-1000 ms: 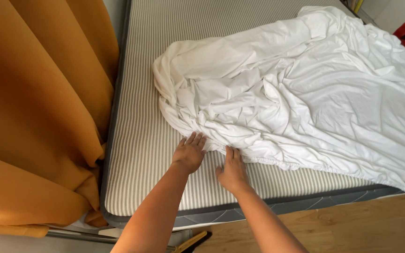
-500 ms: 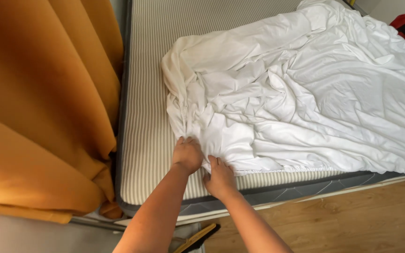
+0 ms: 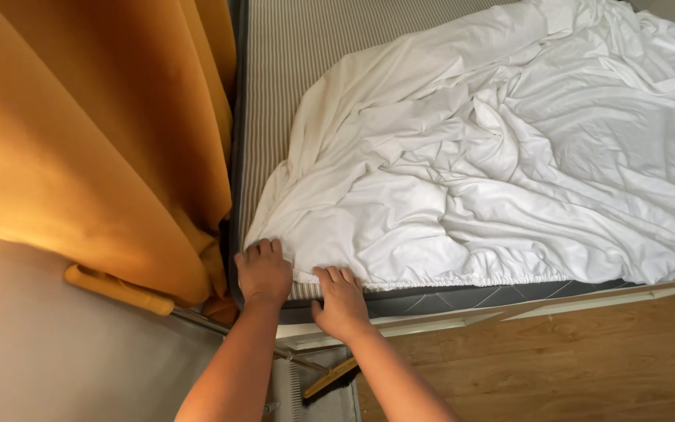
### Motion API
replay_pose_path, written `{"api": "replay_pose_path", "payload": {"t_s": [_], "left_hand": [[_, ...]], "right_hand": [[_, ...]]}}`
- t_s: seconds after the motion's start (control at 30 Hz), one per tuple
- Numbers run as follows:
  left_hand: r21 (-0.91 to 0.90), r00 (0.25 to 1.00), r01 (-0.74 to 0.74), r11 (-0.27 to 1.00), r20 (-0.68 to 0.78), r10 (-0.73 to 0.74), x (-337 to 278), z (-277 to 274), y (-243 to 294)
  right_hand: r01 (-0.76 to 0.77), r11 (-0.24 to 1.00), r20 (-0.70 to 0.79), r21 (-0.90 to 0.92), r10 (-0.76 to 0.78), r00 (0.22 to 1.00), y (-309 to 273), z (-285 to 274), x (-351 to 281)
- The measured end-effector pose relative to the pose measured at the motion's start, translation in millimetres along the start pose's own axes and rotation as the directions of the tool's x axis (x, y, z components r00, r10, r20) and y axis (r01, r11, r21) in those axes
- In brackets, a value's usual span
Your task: The person spreads a white fitted sheet over a mattress, pulling and tucking the elasticized edges under the mattress corners to secure it. The person moves around the bed to adjust the sheet on all sides.
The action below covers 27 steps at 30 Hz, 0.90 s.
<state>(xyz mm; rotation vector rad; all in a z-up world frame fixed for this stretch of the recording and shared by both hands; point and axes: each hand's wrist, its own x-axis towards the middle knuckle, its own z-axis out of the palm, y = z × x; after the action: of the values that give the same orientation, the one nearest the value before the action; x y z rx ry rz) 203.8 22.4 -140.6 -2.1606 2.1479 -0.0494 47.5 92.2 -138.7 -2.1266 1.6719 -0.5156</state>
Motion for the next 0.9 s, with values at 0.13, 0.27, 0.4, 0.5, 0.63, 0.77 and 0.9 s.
{"api": "replay_pose_path", "payload": {"t_s": [0.13, 0.27, 0.4, 0.5, 0.63, 0.77, 0.9], "left_hand": [[0.022, 0.996, 0.065, 0.998, 0.056, -0.067, -11, 22, -20], [0.024, 0.991, 0.097, 0.995, 0.092, -0.099, -18, 32, -30], [-0.067, 0.970, 0.187, 0.980, 0.172, -0.173, -24, 38, -42], [-0.180, 0.953, 0.245, 0.953, 0.225, -0.203, -27, 43, -48], [-0.277, 0.931, 0.294, 0.915, 0.300, -0.208, -28, 25, -55], [-0.309, 0.867, 0.350, 0.884, 0.465, -0.181, -30, 10, -58], [-0.433, 0.835, 0.464, 0.773, 0.506, -0.218, -31, 20, -56]], "right_hand": [[-0.039, 0.999, 0.079, 0.025, 0.037, 0.996, -27, 8, -12], [-0.071, 0.997, 0.082, 0.010, 0.070, 0.994, -43, 24, -20], [-0.092, 0.996, 0.088, -0.015, 0.093, 0.992, -53, 24, -22], [-0.056, 0.998, 0.063, -0.020, 0.057, 0.996, -53, 28, -26], [-0.027, 0.999, -0.002, -0.035, 0.027, 1.000, -59, 32, -32], [-0.004, 1.000, -0.083, -0.025, 0.002, 0.997, -47, 58, -27], [0.081, 0.997, -0.191, 0.007, -0.079, 0.979, -46, 67, -28]]}}
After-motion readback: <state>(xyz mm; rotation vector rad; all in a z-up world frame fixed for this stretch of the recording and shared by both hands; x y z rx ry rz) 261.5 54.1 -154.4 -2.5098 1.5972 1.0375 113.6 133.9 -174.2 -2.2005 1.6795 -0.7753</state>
